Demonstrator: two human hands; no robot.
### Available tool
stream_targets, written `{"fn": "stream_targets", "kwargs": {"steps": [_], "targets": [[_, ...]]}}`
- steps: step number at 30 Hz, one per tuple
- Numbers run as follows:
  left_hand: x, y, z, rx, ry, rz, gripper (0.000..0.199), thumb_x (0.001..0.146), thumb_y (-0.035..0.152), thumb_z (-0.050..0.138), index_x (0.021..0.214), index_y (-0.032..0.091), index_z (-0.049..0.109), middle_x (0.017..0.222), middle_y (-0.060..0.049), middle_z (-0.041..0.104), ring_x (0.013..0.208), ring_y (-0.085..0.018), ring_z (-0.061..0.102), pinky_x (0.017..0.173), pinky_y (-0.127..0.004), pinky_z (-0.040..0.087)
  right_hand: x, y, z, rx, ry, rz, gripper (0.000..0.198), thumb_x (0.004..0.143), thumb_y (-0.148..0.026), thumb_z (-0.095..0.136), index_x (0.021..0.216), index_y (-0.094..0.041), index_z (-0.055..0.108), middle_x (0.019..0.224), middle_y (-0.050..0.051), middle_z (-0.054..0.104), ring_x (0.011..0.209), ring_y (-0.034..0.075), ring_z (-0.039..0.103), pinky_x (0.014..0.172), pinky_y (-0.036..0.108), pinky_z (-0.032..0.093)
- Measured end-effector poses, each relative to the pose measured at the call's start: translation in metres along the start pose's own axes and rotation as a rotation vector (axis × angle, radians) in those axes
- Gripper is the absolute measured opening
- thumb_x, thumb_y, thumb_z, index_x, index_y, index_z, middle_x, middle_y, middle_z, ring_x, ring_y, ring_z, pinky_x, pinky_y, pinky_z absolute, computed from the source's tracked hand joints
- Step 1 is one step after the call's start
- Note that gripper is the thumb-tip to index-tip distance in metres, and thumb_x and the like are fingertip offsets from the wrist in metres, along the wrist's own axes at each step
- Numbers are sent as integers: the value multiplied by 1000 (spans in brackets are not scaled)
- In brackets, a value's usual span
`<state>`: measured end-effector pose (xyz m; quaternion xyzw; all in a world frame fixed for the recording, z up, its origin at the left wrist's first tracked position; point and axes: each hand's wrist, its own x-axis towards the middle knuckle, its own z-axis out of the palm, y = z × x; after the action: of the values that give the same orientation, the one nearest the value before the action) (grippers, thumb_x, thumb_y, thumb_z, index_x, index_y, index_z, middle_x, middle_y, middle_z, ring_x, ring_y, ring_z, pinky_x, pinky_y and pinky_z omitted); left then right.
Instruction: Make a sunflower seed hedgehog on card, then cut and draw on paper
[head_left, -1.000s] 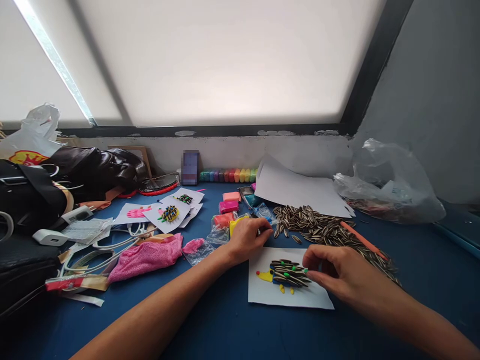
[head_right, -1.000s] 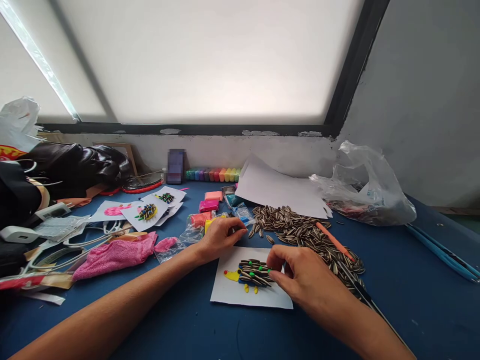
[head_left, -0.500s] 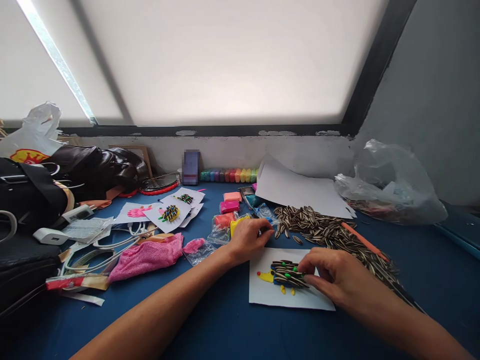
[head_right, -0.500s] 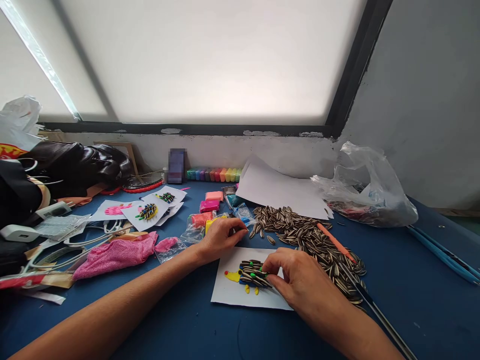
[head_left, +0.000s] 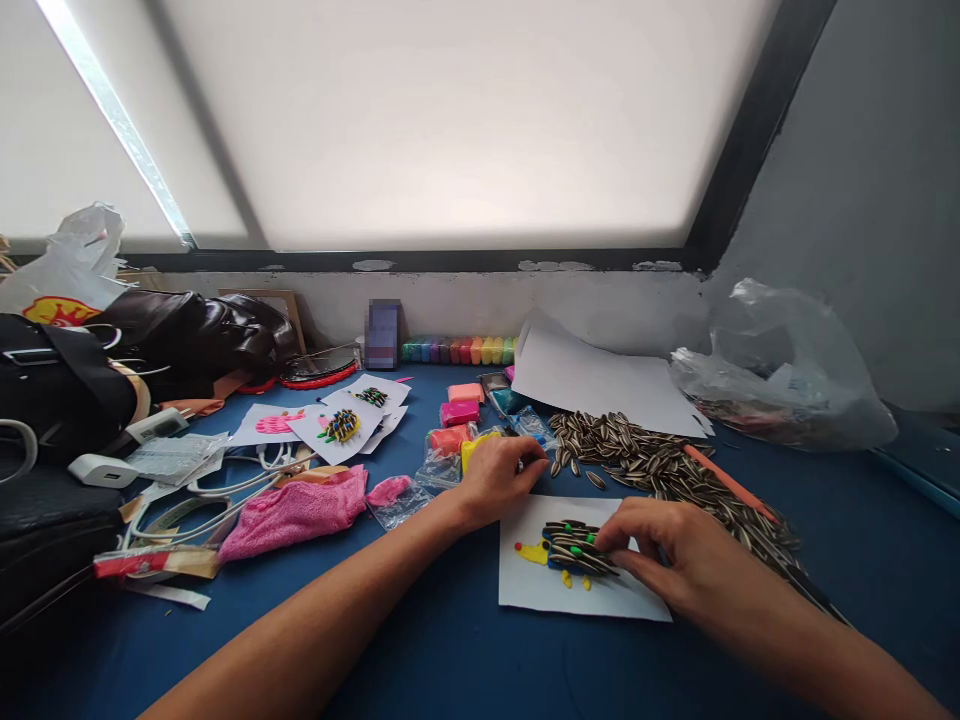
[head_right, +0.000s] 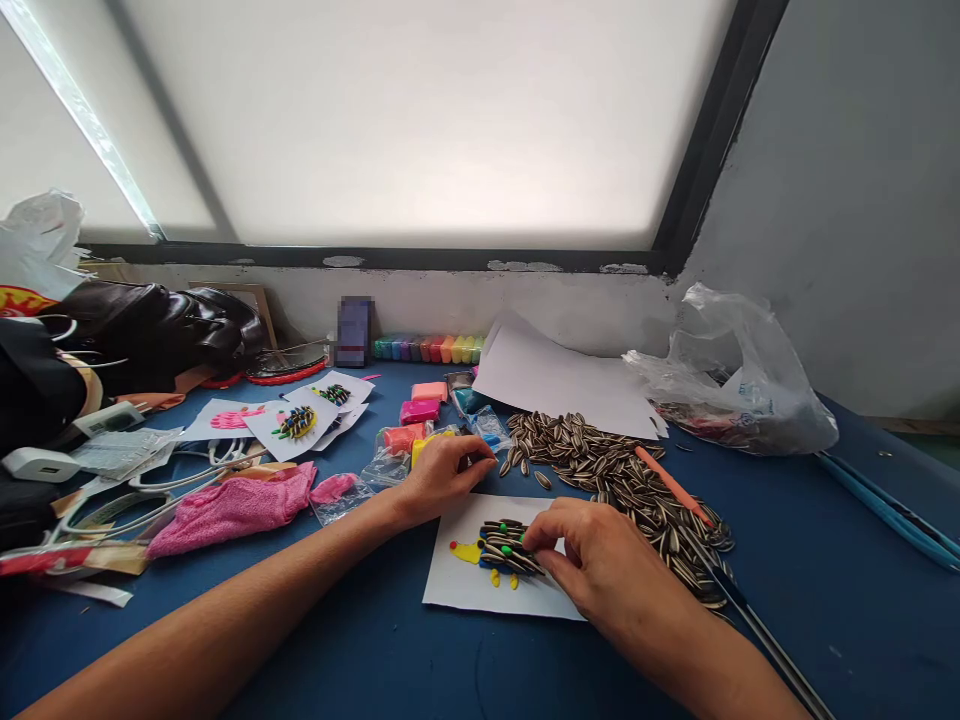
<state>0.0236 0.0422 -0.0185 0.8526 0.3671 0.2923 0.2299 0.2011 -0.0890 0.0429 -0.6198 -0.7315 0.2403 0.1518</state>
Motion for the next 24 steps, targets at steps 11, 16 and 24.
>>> {"fn": "stream_targets", "kwargs": {"steps": [11,16,24], "targets": [[-1,1,-1,-6,-2,-1,14,84,27,59,81,20,71,70,0,67,63,-13,56,59,-23,35,-1,-1,0,-21,-11,30,22,88,-25,50,88,-25,72,94,2,73,87,21,66,76,30,47],[-1,1,-1,-9,3,7,14,84,27,59,80,19,71,67,1,66,60,-12,55,57,-22,34,-1,-1,0,-20,5,31,22,87,-25,49,85,-24,71,89,3,73,80,21,65,71,30,47],[0,1,0,-4,15,7,12,83,24,60,80,19,71,66,2,66,60,-11,55,57,-22,33,-1,-4,-1,-36,-16,53,21,88,-28,48,82,-24,68,85,1,71,70,17,61,64,28,43]]}}
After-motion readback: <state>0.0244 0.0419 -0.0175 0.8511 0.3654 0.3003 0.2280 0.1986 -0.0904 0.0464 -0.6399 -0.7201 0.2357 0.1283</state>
